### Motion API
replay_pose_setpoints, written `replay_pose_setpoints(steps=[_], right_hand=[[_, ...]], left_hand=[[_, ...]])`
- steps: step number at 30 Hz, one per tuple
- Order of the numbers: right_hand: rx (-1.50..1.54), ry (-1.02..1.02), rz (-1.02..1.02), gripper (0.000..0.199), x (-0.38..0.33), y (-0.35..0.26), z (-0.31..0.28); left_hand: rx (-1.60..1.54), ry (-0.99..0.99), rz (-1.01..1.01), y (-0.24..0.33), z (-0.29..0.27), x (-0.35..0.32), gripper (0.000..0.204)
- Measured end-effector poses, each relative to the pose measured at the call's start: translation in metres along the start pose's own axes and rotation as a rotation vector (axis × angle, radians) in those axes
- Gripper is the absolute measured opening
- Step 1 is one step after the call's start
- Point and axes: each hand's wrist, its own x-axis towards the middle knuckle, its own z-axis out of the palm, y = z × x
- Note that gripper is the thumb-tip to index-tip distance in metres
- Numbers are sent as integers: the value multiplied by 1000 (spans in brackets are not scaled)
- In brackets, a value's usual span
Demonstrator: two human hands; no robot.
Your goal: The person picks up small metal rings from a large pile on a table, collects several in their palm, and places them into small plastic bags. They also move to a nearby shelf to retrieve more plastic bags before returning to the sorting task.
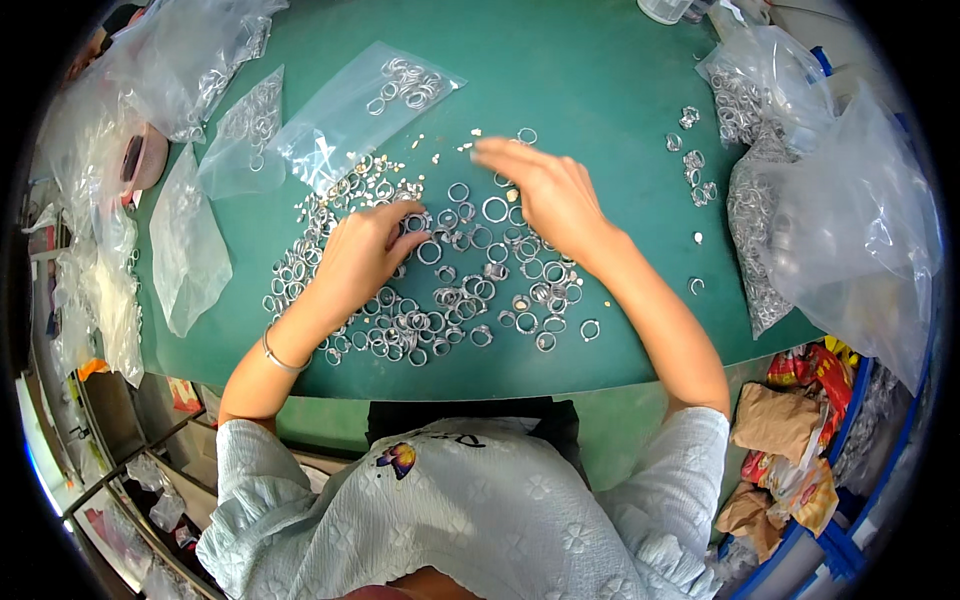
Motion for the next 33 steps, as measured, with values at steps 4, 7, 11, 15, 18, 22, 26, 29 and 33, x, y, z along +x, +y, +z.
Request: replay_pose_setpoints(steps=[4,7,11,15,18,22,26,29,33], right_hand=[[-28,-282,97,47,-25,-15,-20],[70,-207,73,36,-34,-12,-30],[106,-143,121,15,-8,-36,-12],[158,70,36,8,11,-32,18],[73,-108,149,12,20,-48,8],[-45,-131,98,16,27,-51,26],[-141,-136,46,17,33,-54,59],[-118,-167,47,12,35,-54,54],[-22,-217,141,6,33,-53,32]], left_hand=[[-131,-33,13,-2,-8,-28,22],[-241,-47,-29,-1,-20,-33,22],[-37,150,-131,-2,-18,-19,19],[143,193,3,-19,-5,-6,16],[123,222,-22,-27,-6,-12,16],[98,241,-143,-22,-14,-18,18],[130,212,-130,-29,-16,-21,17],[81,201,-107,-31,-20,-25,16],[-25,160,-155,-31,-24,-36,14]])
